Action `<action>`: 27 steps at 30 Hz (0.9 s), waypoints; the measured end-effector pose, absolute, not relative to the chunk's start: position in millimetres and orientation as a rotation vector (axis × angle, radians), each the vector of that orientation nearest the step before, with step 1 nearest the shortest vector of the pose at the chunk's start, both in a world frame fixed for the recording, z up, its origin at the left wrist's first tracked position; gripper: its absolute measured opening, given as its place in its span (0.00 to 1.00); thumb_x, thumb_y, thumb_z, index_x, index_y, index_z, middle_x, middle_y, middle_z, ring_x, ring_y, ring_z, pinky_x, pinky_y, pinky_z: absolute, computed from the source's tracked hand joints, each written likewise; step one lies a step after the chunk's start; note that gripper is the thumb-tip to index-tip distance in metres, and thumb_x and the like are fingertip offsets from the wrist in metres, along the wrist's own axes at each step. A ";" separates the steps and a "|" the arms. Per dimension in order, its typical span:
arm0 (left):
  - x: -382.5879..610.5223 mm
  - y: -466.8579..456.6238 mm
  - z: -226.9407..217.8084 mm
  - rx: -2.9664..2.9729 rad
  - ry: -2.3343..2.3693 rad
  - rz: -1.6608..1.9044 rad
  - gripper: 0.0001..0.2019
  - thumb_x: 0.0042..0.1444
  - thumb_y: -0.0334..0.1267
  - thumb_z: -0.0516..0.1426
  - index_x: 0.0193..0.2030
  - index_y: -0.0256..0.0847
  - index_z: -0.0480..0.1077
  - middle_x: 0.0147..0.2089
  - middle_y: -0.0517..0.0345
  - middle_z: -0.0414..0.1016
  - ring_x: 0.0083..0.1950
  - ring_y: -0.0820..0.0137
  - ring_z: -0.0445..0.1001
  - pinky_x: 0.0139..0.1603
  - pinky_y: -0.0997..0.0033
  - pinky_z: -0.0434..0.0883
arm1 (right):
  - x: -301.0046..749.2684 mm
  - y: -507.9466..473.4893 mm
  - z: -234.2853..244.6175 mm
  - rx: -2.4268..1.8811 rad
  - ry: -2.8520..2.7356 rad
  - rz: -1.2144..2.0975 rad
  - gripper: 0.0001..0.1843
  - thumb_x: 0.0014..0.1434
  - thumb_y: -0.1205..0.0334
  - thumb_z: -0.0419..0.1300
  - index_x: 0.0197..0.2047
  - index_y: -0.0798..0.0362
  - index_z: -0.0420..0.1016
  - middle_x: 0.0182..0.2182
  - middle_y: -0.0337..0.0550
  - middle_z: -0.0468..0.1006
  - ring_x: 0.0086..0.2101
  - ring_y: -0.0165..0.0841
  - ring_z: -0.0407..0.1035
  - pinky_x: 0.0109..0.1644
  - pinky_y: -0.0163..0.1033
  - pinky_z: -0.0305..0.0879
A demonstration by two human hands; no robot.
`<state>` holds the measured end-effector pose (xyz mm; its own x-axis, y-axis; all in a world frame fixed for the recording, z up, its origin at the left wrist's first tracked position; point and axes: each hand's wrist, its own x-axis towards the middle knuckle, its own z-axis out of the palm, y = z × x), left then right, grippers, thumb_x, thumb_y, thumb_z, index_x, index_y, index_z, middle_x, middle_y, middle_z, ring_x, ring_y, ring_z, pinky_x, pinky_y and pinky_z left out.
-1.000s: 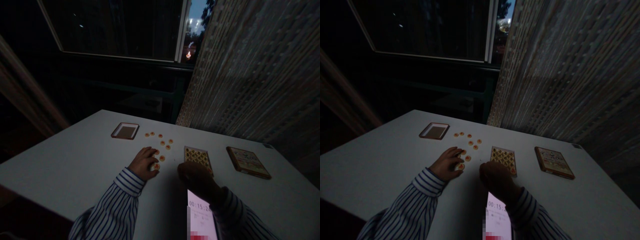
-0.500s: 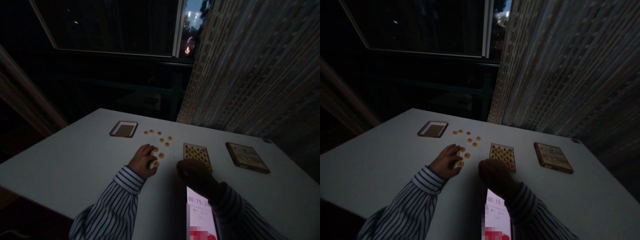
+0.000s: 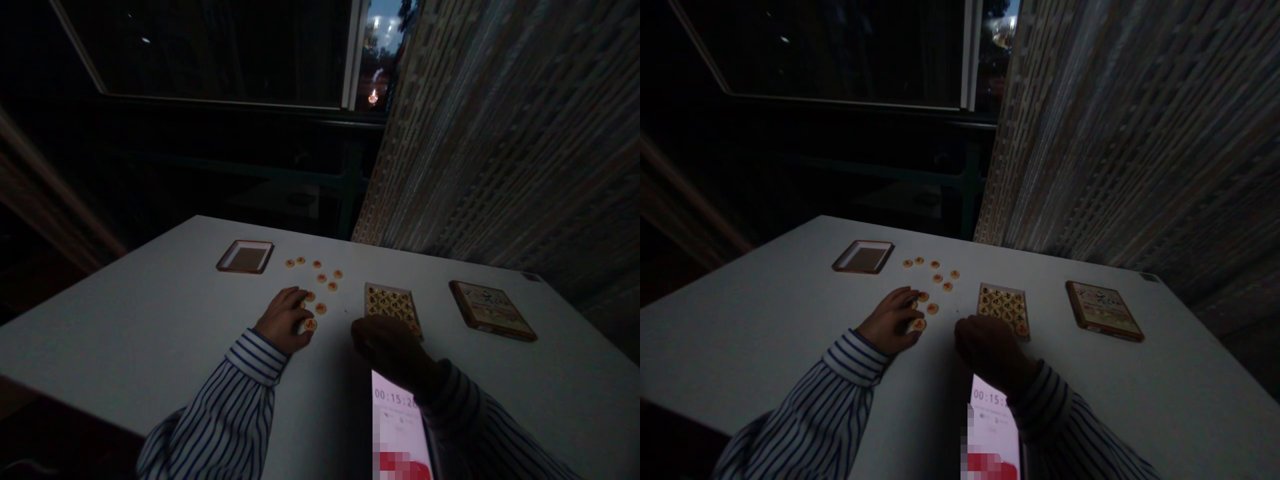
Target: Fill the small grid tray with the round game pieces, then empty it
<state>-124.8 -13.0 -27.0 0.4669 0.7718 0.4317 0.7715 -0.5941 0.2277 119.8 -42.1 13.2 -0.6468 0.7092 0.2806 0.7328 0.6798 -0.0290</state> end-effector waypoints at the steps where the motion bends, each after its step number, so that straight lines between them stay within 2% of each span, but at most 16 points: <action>1: -124.9 -12.7 -26.7 2.691 1.406 0.804 0.13 0.41 0.39 0.58 0.37 0.42 0.75 0.54 0.48 0.66 0.57 0.53 0.59 0.58 0.50 0.58 | 119.9 -42.4 13.5 -1.144 -2.625 -0.118 0.11 0.59 0.65 0.46 0.28 0.54 0.64 0.24 0.39 0.67 0.25 0.27 0.57 0.29 0.36 0.48; 20: -118.5 -13.7 -16.4 2.651 1.318 1.200 0.12 0.47 0.36 0.56 0.40 0.41 0.71 0.50 0.49 0.69 0.55 0.60 0.63 0.54 0.54 0.63 | 120.4 -42.7 11.5 -1.139 -2.619 -0.095 0.09 0.58 0.65 0.47 0.30 0.54 0.66 0.24 0.39 0.68 0.25 0.26 0.57 0.29 0.37 0.47; 27: -115.9 -15.2 -13.7 2.654 1.326 1.232 0.14 0.48 0.37 0.56 0.43 0.41 0.69 0.51 0.50 0.69 0.55 0.60 0.63 0.54 0.53 0.63 | 119.8 -42.8 13.3 -1.139 -2.654 -0.107 0.10 0.59 0.64 0.47 0.29 0.54 0.65 0.23 0.38 0.68 0.24 0.26 0.57 0.28 0.37 0.47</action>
<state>-115.9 -15.2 -13.7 0.3657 0.6541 0.6622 0.7085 -0.6570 0.2577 119.8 -42.8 13.3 -0.6627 0.7032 0.2574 0.7217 0.6915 -0.0311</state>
